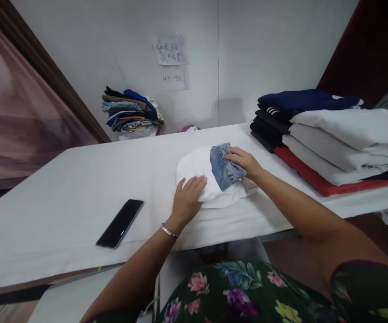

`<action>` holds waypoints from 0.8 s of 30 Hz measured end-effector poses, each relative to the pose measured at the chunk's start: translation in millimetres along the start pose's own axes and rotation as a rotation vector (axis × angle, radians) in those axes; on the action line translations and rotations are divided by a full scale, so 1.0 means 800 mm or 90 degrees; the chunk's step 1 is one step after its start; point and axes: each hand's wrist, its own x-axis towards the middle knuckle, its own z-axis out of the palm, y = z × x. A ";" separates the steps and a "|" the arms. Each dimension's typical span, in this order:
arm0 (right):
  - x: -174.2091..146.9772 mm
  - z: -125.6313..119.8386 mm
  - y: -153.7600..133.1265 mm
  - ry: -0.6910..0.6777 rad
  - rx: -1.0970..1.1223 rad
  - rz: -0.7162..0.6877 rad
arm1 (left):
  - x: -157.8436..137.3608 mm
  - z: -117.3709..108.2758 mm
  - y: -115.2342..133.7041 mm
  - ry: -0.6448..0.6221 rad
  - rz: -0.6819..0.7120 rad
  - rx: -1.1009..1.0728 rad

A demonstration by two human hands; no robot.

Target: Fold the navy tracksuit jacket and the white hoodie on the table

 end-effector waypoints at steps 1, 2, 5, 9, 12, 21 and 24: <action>-0.012 0.003 0.006 -0.038 0.005 0.036 | -0.001 0.005 0.003 -0.047 0.018 0.028; -0.026 0.007 0.012 -0.081 0.017 0.076 | -0.002 0.010 0.005 -0.090 0.028 0.047; -0.068 0.018 0.027 -0.159 0.089 0.183 | -0.008 0.023 0.009 -0.162 0.043 0.060; -0.089 0.019 0.035 -0.117 0.174 0.253 | -0.011 0.030 0.008 -0.162 0.049 0.058; -0.071 0.009 0.015 -0.060 0.071 0.283 | -0.011 0.031 0.010 -0.161 0.046 0.068; -0.018 0.051 -0.080 -0.137 -0.110 0.093 | -0.012 0.035 0.020 -0.144 0.043 0.071; -0.036 0.076 -0.043 -0.205 -0.170 0.222 | -0.019 0.033 0.018 -0.146 0.067 0.034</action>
